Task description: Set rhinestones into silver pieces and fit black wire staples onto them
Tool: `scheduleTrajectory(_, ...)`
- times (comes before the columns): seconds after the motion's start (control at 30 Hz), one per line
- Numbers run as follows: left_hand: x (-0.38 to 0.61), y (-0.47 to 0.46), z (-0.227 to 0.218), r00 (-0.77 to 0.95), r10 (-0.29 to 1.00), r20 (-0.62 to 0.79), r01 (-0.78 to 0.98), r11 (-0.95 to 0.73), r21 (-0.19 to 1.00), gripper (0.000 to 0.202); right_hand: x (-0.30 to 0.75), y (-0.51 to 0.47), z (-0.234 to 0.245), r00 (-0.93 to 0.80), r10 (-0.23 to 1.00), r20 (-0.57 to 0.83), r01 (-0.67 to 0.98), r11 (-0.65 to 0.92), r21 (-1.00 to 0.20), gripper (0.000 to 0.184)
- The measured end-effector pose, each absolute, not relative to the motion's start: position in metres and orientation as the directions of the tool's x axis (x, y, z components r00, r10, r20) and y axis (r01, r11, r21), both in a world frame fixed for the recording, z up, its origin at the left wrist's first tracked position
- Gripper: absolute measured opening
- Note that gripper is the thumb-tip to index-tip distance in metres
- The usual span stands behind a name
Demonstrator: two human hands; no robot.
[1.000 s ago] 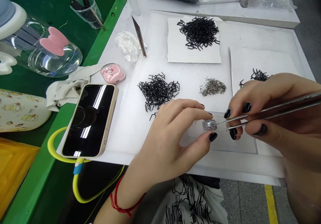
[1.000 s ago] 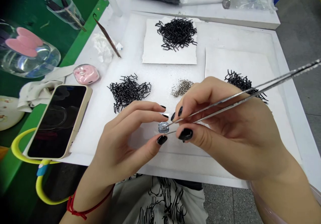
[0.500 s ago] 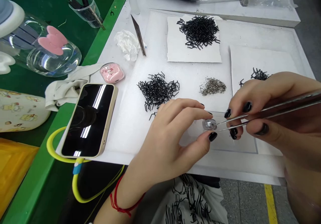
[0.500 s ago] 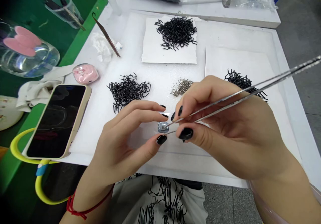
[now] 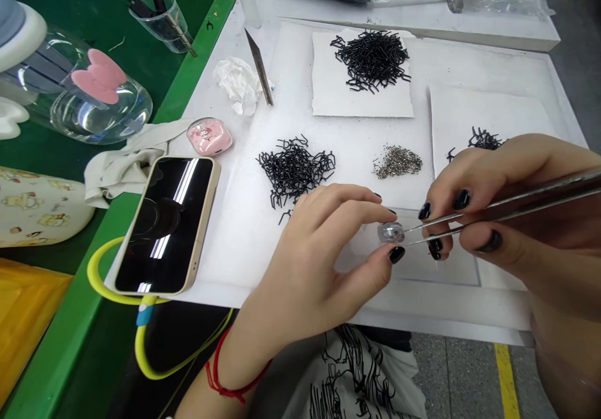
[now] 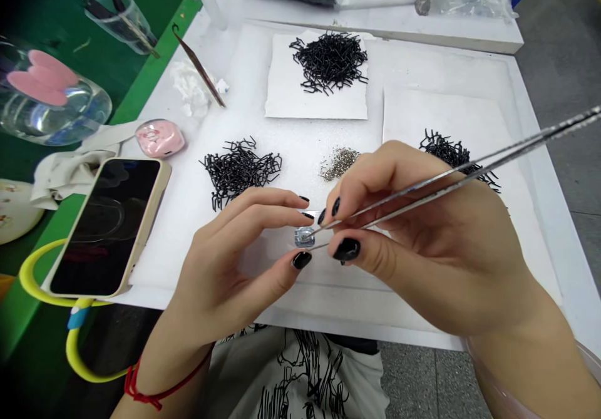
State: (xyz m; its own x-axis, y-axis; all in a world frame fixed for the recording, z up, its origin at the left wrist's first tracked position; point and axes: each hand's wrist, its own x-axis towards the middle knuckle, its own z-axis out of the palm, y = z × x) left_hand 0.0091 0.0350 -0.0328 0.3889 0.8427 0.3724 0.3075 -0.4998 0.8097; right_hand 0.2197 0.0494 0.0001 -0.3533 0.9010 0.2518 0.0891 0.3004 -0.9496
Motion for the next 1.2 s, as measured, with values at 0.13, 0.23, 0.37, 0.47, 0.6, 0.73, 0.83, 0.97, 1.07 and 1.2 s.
scheduleTrajectory(0.13,0.0096,0.0356,-0.0328,0.389,0.844,0.370,0.312,-0.498,0.809,0.019,0.2192,0.0492,-0.0002,-0.338,0.912,0.231,0.074,0.271,-0.960,0.015)
scheduleTrajectory(0.23,0.0097,0.0353,-0.0324,0.391,0.843,0.370,0.311,-0.499,0.809,0.018,0.2199,0.0481,0.0008,-0.347,0.907,0.238,0.075,0.279,-0.957,0.014)
scheduleTrajectory(0.37,0.0087,0.0343,-0.0314,0.390,0.843,0.371,0.314,-0.500,0.807,0.018,0.2187,0.0483,0.0015,-0.347,0.909,0.231,0.084,0.275,-0.958,0.012)
scheduleTrajectory(0.47,0.0082,0.0336,-0.0311,0.391,0.842,0.371,0.311,-0.500,0.808,0.019,0.2179,0.0491,0.0008,-0.345,0.912,0.223,0.079,0.265,-0.961,0.014)
scheduleTrajectory(0.6,0.0089,0.0338,-0.0313,0.391,0.842,0.371,0.319,-0.502,0.804,0.019,0.2186,0.0492,0.0002,-0.360,0.907,0.218,0.070,0.260,-0.963,0.015)
scheduleTrajectory(0.73,0.0093,0.0351,-0.0323,0.388,0.844,0.370,0.309,-0.497,0.811,0.018,0.2193,0.0489,0.0011,-0.359,0.909,0.212,0.065,0.251,-0.966,0.014)
scheduleTrajectory(0.83,0.0089,0.0353,-0.0329,0.389,0.844,0.370,0.312,-0.499,0.809,0.018,0.2198,0.0492,0.0019,-0.345,0.914,0.212,0.061,0.247,-0.967,0.013)
scheduleTrajectory(0.97,0.0087,0.0344,-0.0329,0.393,0.839,0.376,0.300,-0.504,0.810,0.020,0.2203,0.0501,0.0017,-0.364,0.903,0.231,0.070,0.274,-0.959,0.016)
scheduleTrajectory(1.07,0.0094,0.0339,-0.0326,0.390,0.843,0.372,0.299,-0.498,0.814,0.019,0.2201,0.0504,0.0005,-0.369,0.898,0.239,0.072,0.284,-0.956,0.018)
scheduleTrajectory(1.2,0.0098,0.0340,-0.0326,0.388,0.844,0.371,0.300,-0.496,0.815,0.018,0.2195,0.0500,0.0001,-0.360,0.906,0.224,0.076,0.267,-0.961,0.019)
